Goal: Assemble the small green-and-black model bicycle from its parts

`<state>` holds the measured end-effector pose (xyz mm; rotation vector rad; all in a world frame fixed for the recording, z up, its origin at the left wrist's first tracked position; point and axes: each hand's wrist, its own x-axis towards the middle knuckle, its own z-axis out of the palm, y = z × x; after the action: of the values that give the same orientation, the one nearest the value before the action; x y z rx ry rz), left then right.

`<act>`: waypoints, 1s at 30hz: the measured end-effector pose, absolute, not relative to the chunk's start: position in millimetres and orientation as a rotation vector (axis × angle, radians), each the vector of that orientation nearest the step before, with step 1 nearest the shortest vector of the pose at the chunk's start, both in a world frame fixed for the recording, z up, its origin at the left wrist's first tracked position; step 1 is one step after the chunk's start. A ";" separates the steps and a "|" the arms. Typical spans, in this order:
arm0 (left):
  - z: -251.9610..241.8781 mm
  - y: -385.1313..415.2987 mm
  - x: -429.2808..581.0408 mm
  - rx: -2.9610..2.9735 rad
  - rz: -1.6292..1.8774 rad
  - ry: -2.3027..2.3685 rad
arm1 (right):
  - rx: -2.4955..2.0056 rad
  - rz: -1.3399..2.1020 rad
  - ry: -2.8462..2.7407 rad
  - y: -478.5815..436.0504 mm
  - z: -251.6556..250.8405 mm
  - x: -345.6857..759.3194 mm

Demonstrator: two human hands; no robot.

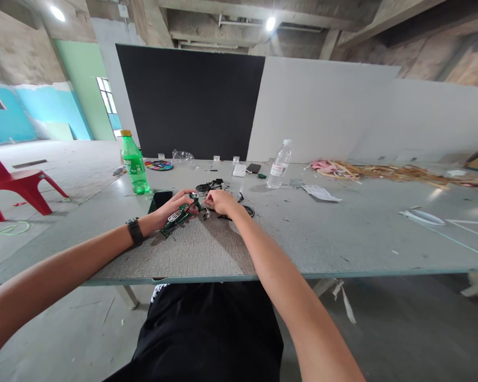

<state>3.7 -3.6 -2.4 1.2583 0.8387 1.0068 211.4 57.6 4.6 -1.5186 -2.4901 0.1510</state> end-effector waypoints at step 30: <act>2.9 -8.6 3.5 1.272 0.984 0.873 | -1.611 0.146 -2.271 64.0 21.7 264.5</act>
<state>3.5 -8.6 2.9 1.2724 0.8730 0.9842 264.5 64.0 21.7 -1.6112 -2.2707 0.1463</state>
